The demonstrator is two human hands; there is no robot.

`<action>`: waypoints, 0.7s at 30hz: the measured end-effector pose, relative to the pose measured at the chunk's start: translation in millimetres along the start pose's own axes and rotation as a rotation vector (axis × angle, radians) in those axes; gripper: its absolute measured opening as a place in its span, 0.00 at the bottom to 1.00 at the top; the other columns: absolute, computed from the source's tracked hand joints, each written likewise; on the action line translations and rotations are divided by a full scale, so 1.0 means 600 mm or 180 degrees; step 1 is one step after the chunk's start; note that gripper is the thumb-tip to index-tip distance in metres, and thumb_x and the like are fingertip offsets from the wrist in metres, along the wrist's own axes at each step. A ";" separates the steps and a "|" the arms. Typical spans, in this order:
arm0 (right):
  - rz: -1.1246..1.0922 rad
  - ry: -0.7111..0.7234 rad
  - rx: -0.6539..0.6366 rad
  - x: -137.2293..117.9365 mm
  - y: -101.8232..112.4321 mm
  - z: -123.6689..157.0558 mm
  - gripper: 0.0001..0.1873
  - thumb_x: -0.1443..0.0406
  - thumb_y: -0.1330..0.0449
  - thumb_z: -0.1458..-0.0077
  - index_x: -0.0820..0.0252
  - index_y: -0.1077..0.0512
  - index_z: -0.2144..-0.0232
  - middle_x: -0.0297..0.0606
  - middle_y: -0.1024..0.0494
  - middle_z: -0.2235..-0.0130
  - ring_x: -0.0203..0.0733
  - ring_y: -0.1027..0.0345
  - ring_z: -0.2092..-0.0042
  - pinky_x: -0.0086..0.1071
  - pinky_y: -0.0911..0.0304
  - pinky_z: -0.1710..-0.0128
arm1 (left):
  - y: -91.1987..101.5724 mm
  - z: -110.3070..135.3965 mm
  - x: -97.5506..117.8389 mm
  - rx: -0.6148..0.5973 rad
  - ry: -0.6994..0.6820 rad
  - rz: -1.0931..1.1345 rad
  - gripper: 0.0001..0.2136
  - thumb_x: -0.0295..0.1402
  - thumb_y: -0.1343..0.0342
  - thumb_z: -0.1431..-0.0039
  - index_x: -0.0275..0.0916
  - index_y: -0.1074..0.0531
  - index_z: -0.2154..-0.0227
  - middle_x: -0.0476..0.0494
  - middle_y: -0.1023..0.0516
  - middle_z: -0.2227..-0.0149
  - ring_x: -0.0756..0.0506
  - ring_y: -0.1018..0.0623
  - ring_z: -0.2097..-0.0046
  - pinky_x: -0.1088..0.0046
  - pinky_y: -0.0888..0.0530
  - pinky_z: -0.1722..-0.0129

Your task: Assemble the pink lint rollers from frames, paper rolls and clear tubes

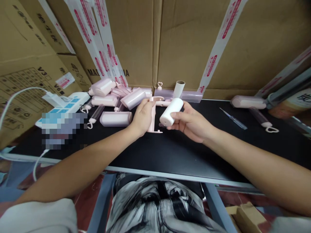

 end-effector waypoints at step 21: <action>0.1486 0.1078 -0.0745 -0.012 -0.053 0.029 0.47 0.65 0.29 0.51 0.45 0.51 0.37 0.44 0.32 0.42 0.49 0.25 0.52 0.46 0.23 0.54 | -0.005 0.029 0.019 -0.0184 -0.0836 -0.0146 0.17 0.47 0.45 0.30 0.42 0.32 0.46 0.44 0.21 0.56 0.44 0.22 0.58 0.67 0.25 0.58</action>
Point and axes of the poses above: each hand's wrist, its own z-axis away from the middle knuckle, its own y-axis out of the back of the hand, x = y × z, the point moved 10 cm from there along -z, towards the middle knuckle
